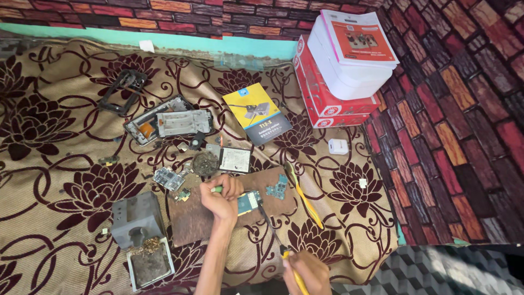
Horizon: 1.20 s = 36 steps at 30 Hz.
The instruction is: The person uses a yellow soldering iron to work on a small circuit board placed on a wooden board. They repeatedly apply the soldering iron to different points on the board while holding it steady with the other hand. The workspace contains various disassembled electronic parts and tools.
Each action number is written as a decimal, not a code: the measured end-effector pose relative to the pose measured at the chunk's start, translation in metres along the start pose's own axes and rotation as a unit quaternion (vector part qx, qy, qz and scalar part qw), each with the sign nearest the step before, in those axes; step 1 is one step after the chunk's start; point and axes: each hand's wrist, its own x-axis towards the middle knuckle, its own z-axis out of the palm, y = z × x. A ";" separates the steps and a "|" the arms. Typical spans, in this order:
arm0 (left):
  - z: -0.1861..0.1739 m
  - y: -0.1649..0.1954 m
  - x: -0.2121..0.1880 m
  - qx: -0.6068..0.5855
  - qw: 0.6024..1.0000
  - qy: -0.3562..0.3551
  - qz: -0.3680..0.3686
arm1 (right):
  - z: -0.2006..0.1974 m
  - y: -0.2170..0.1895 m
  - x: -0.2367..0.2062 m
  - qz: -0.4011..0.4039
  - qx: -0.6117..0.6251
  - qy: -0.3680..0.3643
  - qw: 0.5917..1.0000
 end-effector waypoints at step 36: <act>0.004 0.002 -0.004 0.017 1.000 0.001 0.010 | 0.019 0.022 -0.045 -0.018 -0.047 0.048 0.998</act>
